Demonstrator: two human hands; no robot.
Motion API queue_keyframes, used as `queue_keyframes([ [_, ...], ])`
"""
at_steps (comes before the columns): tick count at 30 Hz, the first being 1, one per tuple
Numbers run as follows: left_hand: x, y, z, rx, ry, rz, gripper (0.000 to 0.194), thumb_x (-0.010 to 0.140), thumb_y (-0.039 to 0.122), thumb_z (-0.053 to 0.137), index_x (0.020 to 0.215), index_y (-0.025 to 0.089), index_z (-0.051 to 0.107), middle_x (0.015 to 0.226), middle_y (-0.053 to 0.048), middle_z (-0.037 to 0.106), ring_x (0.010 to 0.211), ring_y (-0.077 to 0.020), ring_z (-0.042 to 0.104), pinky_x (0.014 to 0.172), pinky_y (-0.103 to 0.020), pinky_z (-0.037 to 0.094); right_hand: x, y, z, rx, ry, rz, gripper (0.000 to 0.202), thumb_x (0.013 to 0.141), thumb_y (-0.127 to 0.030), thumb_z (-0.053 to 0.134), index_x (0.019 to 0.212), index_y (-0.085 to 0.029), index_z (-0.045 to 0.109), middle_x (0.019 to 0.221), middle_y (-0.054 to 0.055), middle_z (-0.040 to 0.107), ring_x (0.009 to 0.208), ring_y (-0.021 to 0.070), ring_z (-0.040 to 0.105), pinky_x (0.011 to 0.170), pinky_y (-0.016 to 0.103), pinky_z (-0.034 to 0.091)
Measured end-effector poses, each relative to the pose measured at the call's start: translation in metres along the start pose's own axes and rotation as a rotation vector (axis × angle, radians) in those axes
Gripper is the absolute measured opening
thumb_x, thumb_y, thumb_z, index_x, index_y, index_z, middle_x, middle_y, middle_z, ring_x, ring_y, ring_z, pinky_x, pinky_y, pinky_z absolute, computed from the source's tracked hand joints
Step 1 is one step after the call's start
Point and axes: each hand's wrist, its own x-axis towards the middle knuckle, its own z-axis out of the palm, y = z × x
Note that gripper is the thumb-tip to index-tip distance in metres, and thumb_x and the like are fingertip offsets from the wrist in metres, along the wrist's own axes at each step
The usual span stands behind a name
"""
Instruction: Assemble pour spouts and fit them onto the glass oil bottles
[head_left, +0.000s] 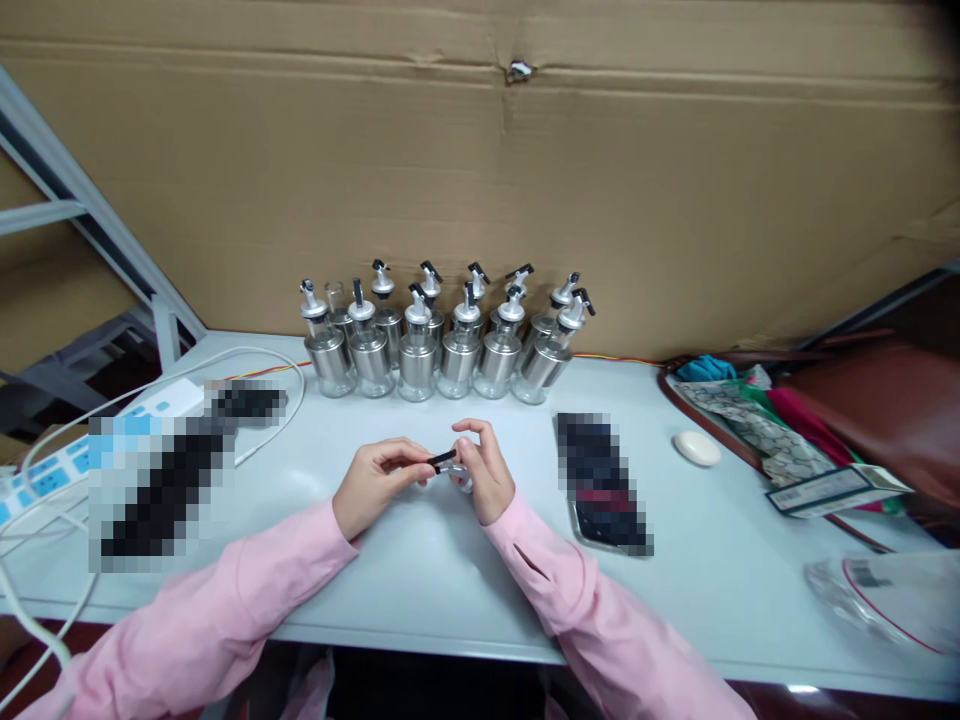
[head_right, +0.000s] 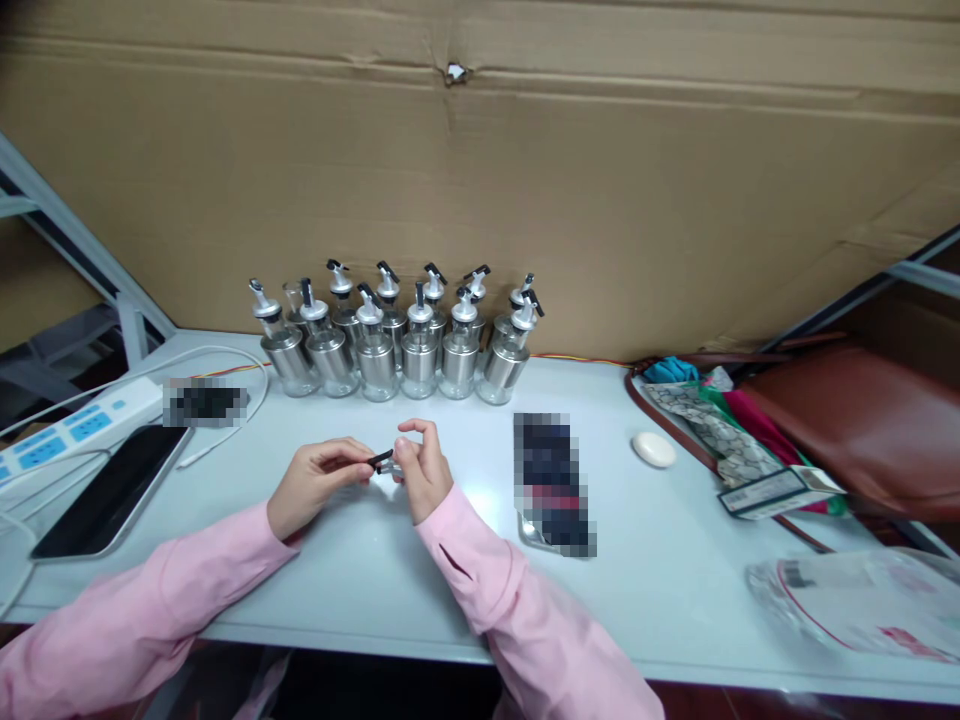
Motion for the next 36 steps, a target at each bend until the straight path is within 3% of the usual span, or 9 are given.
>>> queue_keyframes([
  [7, -0.0011, -0.002, 0.0015, 0.003, -0.04, 0.004, 0.018, 0.061, 0.03, 0.074, 0.063, 0.013, 0.068, 0.064, -0.004, 0.064, 0.057, -0.0127, 0.056, 0.057, -0.024, 0.045, 0.0002, 0.0018, -0.0005, 0.002, -0.036, -0.006, 0.026, 0.081, -0.044, 0.043, 0.096, -0.023, 0.042, 0.055, -0.008, 0.042, 0.046, 0.0092, 0.04, 0.045, 0.021, 0.035],
  [17, -0.0033, -0.0045, 0.0006, 0.114, -0.05, 0.163, 0.02, 0.068, 0.033, 0.071, 0.063, 0.014, 0.07, 0.061, -0.005, 0.064, 0.057, -0.0136, 0.055, 0.055, -0.024, 0.043, -0.0013, 0.005, -0.002, -0.037, -0.06, -0.028, 0.025, 0.081, -0.041, 0.04, 0.099, -0.023, 0.041, 0.057, -0.007, 0.045, 0.047, 0.01, 0.041, 0.046, 0.022, 0.035],
  [27, -0.0044, -0.0043, 0.0007, 0.112, -0.089, 0.226, 0.02, 0.07, 0.031, 0.07, 0.06, 0.014, 0.067, 0.059, -0.004, 0.062, 0.059, -0.0138, 0.055, 0.059, -0.025, 0.043, -0.0021, 0.0057, -0.0045, 0.077, -0.153, -0.054, 0.035, 0.079, -0.05, 0.045, 0.1, -0.023, 0.038, 0.053, -0.008, 0.045, 0.042, 0.0092, 0.037, 0.046, 0.023, 0.03],
  [36, -0.0071, -0.0077, 0.0, 0.162, -0.137, 0.264, 0.019, 0.075, 0.03, 0.066, 0.067, 0.013, 0.068, 0.063, -0.005, 0.063, 0.06, -0.0135, 0.056, 0.058, -0.024, 0.044, -0.004, -0.0019, -0.0085, 0.012, -0.175, -0.047, 0.027, 0.076, -0.036, 0.043, 0.098, -0.022, 0.034, 0.056, -0.008, 0.046, 0.044, 0.0096, 0.037, 0.045, 0.022, 0.029],
])
